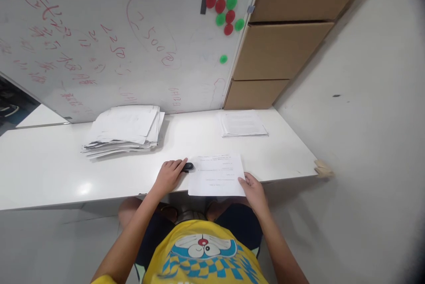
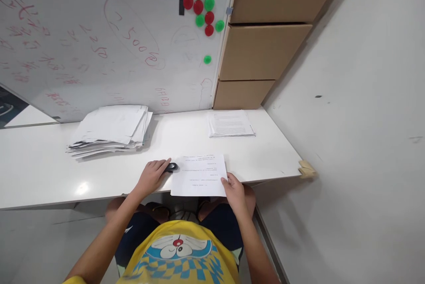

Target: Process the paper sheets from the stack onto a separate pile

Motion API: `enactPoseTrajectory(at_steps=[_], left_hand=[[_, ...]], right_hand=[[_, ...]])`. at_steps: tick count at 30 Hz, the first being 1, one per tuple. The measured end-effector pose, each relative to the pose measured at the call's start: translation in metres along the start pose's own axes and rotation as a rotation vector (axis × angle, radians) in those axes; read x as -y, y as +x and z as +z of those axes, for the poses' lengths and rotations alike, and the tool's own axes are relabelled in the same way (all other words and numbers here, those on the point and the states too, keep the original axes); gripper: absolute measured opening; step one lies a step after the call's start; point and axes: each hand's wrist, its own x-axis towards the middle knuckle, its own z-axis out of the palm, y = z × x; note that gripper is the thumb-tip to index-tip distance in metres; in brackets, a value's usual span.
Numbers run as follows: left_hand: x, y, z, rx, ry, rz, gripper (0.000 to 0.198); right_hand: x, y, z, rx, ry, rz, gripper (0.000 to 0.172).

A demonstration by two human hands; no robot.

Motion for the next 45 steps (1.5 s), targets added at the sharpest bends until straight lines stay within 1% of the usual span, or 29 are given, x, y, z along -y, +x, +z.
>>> enactPoseTrajectory(at_steps=[2,10,15,17,21,24,26,28,30,32,34,35,37,39,40,42,43,45], left_hand=[[-0.002,-0.001,-0.001,0.018,0.015,0.011,0.048],[-0.006,-0.001,0.005,-0.003,-0.011,-0.003,0.056],[-0.009,0.0,0.005,0.011,0.062,0.017,0.056],[-0.01,-0.001,0.005,-0.012,0.089,0.018,0.054],[-0.007,-0.003,0.004,-0.099,0.119,0.001,0.052],[-0.003,-0.002,0.003,-0.142,0.109,0.017,0.051],[-0.001,-0.002,0.003,-0.168,0.091,0.026,0.054],[0.0,-0.001,0.004,-0.192,0.084,0.035,0.058],[0.0,0.0,0.005,-0.21,0.093,0.039,0.063],[0.001,0.0,0.006,-0.214,0.104,0.041,0.066],[0.002,0.001,0.005,-0.213,0.104,0.048,0.068],[0.002,0.001,0.004,-0.209,0.103,0.052,0.069],[0.004,0.002,0.002,-0.2,0.103,0.068,0.072],[0.003,0.001,0.0,-0.19,0.107,0.083,0.075],[0.003,0.0,0.0,-0.188,0.108,0.083,0.075],[-0.001,-0.004,0.002,-0.217,0.099,0.076,0.075],[-0.003,-0.006,0.003,-0.243,0.084,0.069,0.075],[-0.003,-0.009,0.002,-0.299,0.035,0.02,0.072]], right_hand=[[0.001,0.001,0.002,0.003,0.009,0.007,0.037],[-0.001,-0.001,0.002,-0.031,0.001,0.049,0.04],[0.001,0.001,0.005,-0.056,-0.008,0.06,0.037],[0.001,0.003,0.006,-0.051,-0.007,0.046,0.035],[-0.001,0.005,0.009,0.017,0.057,0.04,0.034],[0.003,0.012,0.004,0.039,0.106,0.018,0.033],[0.008,0.027,-0.007,0.015,0.106,-0.012,0.032],[0.016,0.056,-0.023,-0.069,0.05,-0.078,0.033],[0.026,0.097,-0.041,-0.202,-0.053,-0.184,0.034],[0.038,0.144,-0.056,-0.318,-0.14,-0.299,0.038],[0.048,0.189,-0.063,-0.367,-0.23,-0.346,0.041],[0.052,0.209,-0.063,-0.371,-0.293,-0.357,0.041],[0.056,0.239,-0.058,-0.368,-0.421,-0.364,0.043],[0.056,0.256,-0.049,-0.386,-0.559,-0.35,0.045],[0.054,0.26,-0.045,-0.409,-0.618,-0.345,0.047],[0.047,0.259,-0.041,-0.488,-0.692,-0.344,0.052],[0.042,0.255,-0.042,-0.549,-0.673,-0.348,0.053],[0.026,0.238,-0.05,-0.681,-0.538,-0.342,0.054]])
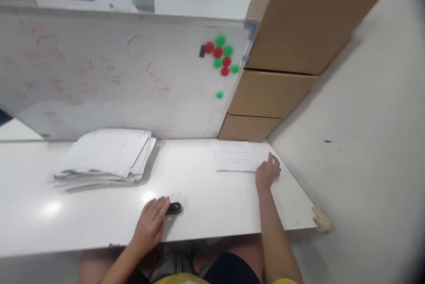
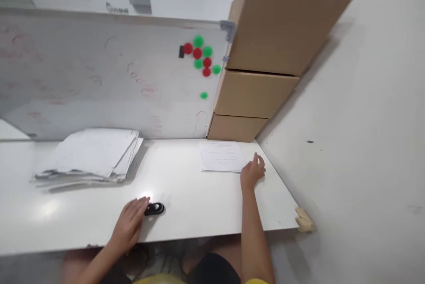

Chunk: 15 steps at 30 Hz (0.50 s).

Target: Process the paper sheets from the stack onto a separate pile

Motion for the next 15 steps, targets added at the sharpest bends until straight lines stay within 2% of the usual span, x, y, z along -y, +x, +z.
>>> enactPoseTrajectory(at_steps=[2,3,5,6,8,10,12,15], left_hand=[[0.012,0.002,-0.006,-0.029,-0.016,-0.093,0.068],[0.023,0.005,-0.012,-0.029,0.003,-0.151,0.064],[0.057,0.016,-0.026,-0.009,0.109,-0.252,0.054],[0.077,0.023,-0.033,-0.017,0.187,-0.353,0.05],[0.114,0.037,-0.046,-0.029,0.317,-0.559,0.052],[0.14,0.045,-0.053,0.028,0.356,-0.634,0.053],[0.151,0.046,-0.056,0.079,0.343,-0.615,0.048],[0.145,0.039,-0.056,0.055,0.317,-0.549,0.043]], right_hand=[[-0.019,-0.02,-0.018,-0.087,0.116,0.112,0.055],[-0.028,-0.032,-0.029,-0.083,0.143,0.146,0.056],[-0.043,-0.058,-0.051,-0.032,0.177,0.182,0.058],[-0.047,-0.071,-0.061,0.007,0.181,0.187,0.058],[-0.048,-0.097,-0.077,0.091,0.206,0.205,0.056],[-0.041,-0.119,-0.088,0.155,0.252,0.254,0.053],[-0.029,-0.136,-0.095,0.183,0.325,0.323,0.049],[-0.004,-0.159,-0.1,0.118,0.455,0.392,0.038]])
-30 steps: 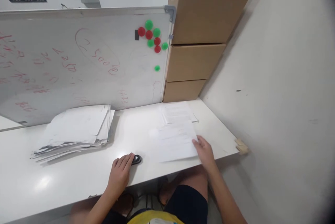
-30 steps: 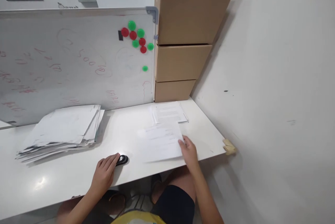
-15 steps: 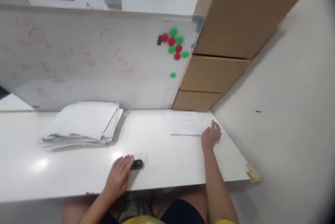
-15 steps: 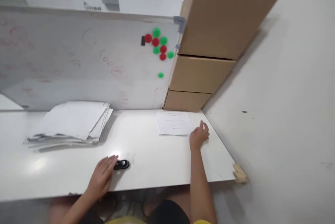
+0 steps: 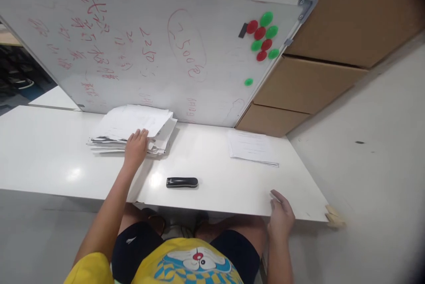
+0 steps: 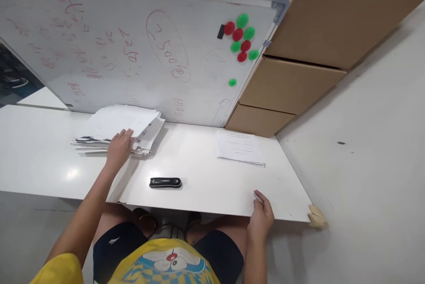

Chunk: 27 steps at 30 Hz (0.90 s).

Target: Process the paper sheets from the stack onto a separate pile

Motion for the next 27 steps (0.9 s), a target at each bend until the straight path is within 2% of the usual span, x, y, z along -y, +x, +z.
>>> enactPoseTrajectory(at_steps=[3,6,9,11,13,16,21,24,27], left_hand=[[-0.011,-0.018,-0.003,-0.072,-0.02,0.088,0.04],[-0.024,-0.035,-0.001,-0.098,-0.032,0.184,0.041],[-0.037,-0.048,0.006,-0.065,-0.036,0.183,0.043],[-0.045,-0.048,0.011,-0.034,-0.007,0.127,0.041],[-0.053,-0.041,0.015,-0.011,0.045,0.077,0.039],[-0.061,-0.019,0.015,0.0,0.131,0.052,0.039],[-0.068,0.017,0.004,0.075,0.185,0.109,0.028],[-0.078,0.017,-0.007,0.073,0.169,0.176,0.028],[-0.093,0.005,-0.013,0.054,0.144,0.268,0.027]], right_hand=[[0.019,-0.035,0.012,-0.003,0.079,0.005,0.026],[0.04,-0.074,0.028,0.242,0.053,0.001,0.017],[0.057,-0.105,0.048,0.538,0.082,0.013,0.018],[0.064,-0.116,0.061,0.653,0.104,0.01,0.02],[0.068,-0.119,0.07,0.715,0.112,-0.012,0.022],[0.066,-0.114,0.075,0.725,0.109,-0.034,0.022],[0.053,-0.105,0.064,0.638,0.122,0.001,0.018],[0.048,-0.106,0.057,0.585,0.149,0.031,0.015],[0.055,-0.108,0.059,0.612,0.168,0.037,0.014]])
